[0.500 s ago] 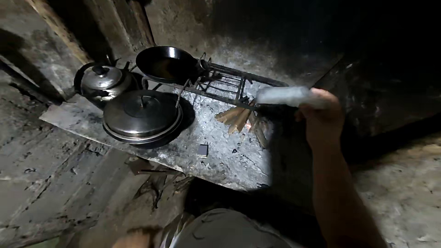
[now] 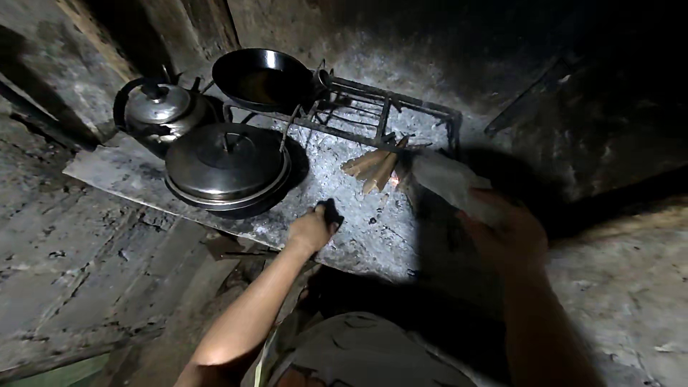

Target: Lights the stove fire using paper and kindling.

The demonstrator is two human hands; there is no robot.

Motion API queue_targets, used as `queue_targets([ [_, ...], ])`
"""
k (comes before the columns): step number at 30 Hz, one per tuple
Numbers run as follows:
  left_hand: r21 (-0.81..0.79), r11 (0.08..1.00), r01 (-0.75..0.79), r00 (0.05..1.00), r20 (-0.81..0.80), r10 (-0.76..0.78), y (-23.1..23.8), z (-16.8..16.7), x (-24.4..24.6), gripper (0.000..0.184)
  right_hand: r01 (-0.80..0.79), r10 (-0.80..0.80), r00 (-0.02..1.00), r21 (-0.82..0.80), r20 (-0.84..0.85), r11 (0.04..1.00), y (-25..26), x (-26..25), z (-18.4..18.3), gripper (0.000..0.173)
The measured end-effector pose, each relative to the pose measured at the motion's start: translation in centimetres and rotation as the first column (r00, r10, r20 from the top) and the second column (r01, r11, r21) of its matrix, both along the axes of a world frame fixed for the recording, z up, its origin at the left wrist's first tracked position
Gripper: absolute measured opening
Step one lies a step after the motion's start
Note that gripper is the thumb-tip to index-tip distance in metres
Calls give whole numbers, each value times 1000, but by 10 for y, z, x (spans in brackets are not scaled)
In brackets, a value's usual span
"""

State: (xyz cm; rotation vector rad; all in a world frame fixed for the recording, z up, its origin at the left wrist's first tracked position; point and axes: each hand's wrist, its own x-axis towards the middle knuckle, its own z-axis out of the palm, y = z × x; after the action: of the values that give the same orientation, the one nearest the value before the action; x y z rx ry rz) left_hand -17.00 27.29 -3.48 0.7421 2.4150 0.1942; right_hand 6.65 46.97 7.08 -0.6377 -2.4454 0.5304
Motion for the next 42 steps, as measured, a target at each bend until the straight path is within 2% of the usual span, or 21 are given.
queue_targets([
  [3,-58,997,-45,998,-39,43,13,-8,-13,70,22,-24,998,-32,-51,999,-8,9,-11,43],
  [5,-77,995,-64,997,-44,61,17,-13,-16,72,64,-91,985,-184,-146,981,-12,10,-18,46],
  [8,-108,993,-47,999,-28,45,21,-16,-18,71,65,-236,913,-452,-334,890,-17,2,-23,48],
  [10,-103,994,-30,999,-19,28,21,-19,-19,66,28,-247,889,-495,-384,868,-19,3,-27,49],
  [12,-88,996,-8,1000,-13,7,19,-22,-21,63,76,-184,946,-369,-268,926,-25,13,-32,49],
  [14,-78,997,16,1000,-22,-17,17,-23,-21,64,86,-81,995,-108,55,990,-42,20,-32,44],
  [16,-34,999,34,999,-41,-36,11,-23,-22,62,-153,115,952,115,282,982,-55,19,-47,36],
  [19,206,978,-38,999,40,30,-5,-33,-27,51,-456,353,881,367,316,811,-60,13,-89,26],
  [21,398,889,-227,956,264,126,-19,-37,-28,38,-574,454,814,391,361,719,-64,4,-106,27],
  [22,455,814,-361,896,412,167,-26,-38,-25,32,-609,489,791,391,368,690,-66,-1,-114,25],
  [24,441,620,-649,685,694,223,-37,-31,-17,29,-631,515,775,421,365,652,-70,-14,-132,20],
  [25,403,537,-741,585,780,222,-40,-27,-14,27,-642,510,765,422,393,640,-73,-20,-137,18],
  [27,362,445,-819,478,859,182,-47,-20,-10,23,-684,491,711,333,504,649,-78,-31,-138,16],
  [30,365,388,-846,435,894,110,-55,-14,-4,18,-678,472,603,102,643,728,-84,-45,-137,20],
  [32,374,354,-857,426,902,78,-59,-13,-1,19,-628,450,531,-23,718,778,-86,-52,-136,37],
  [36,376,257,-890,411,906,99,-62,-16,5,18,-577,444,471,-115,762,809,-85,-56,-120,67],
  [39,382,175,-907,408,902,145,-62,-19,10,21,-536,479,429,-211,766,817,-85,-54,-86,72],
  [40,388,149,-909,410,898,159,-62,-20,11,21,-537,489,472,-201,733,819,-86,-52,-77,69],
  [42,398,112,-910,413,892,186,-59,-19,14,22,-560,488,684,-39,543,827,-88,-47,-75,51],
])
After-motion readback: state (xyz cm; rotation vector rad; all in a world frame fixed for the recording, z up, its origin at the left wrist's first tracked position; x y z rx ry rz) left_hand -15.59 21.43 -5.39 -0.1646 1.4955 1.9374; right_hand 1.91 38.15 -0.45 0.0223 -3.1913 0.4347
